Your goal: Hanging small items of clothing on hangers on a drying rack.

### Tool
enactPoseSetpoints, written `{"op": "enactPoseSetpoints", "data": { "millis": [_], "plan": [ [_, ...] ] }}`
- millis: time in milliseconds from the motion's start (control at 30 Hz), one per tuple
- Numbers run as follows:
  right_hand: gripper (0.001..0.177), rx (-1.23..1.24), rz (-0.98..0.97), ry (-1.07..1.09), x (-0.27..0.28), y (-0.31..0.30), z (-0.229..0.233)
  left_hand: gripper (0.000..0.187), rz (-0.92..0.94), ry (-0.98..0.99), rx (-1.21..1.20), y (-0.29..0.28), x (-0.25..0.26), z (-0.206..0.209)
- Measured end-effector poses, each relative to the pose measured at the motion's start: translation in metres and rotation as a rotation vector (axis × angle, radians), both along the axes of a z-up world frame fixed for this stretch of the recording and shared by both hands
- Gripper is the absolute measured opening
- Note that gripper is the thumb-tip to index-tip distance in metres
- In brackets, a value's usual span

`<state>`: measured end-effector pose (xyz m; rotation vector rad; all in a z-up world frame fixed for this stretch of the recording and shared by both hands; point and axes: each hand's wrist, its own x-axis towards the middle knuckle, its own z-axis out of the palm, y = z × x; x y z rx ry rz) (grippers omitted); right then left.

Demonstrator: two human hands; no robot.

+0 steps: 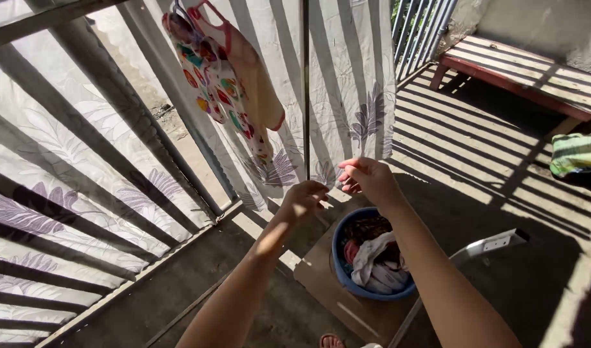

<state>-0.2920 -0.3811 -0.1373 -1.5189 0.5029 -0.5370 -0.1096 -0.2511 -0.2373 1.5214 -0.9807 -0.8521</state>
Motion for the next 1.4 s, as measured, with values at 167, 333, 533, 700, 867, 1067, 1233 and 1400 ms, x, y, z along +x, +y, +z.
{"op": "enactPoseSetpoints", "data": {
  "millis": [167, 333, 533, 700, 867, 1067, 1233, 1400],
  "plan": [
    [0.027, -0.056, -0.187, 0.277, -0.105, -0.003, -0.088, 0.027, -0.115, -0.168, 0.120, -0.017, -0.103, -0.049],
    [0.031, -0.050, -0.282, 0.597, -0.155, 0.016, -0.170, 0.021, -0.156, -0.381, 0.161, -0.018, -0.162, -0.122],
    [0.052, -0.063, -0.433, 0.753, -0.168, 0.011, -0.289, 0.032, -0.098, -0.463, 0.423, -0.016, -0.197, -0.161],
    [0.094, -0.435, -0.338, 0.980, -0.146, 0.010, -0.230, 0.034, -0.028, -0.582, 0.647, -0.007, -0.209, -0.250],
    [0.056, -0.630, -0.235, 1.173, -0.144, -0.019, -0.233, 0.008, -0.083, -0.305, 0.571, -0.017, -0.183, -0.213],
    [0.021, -0.357, -0.458, 0.600, -0.160, -0.052, -0.223, 0.013, 0.106, 0.390, 0.281, -0.015, -0.135, -0.137],
    [0.016, -0.041, -0.430, 0.169, -0.128, -0.055, -0.145, 0.028, 0.167, 0.498, 0.109, 0.004, -0.107, -0.032],
    [0.014, 0.198, -0.153, -0.152, -0.055, -0.030, -0.090, 0.030, 0.253, 0.672, -0.197, 0.056, -0.068, 0.017]
  ]
}}
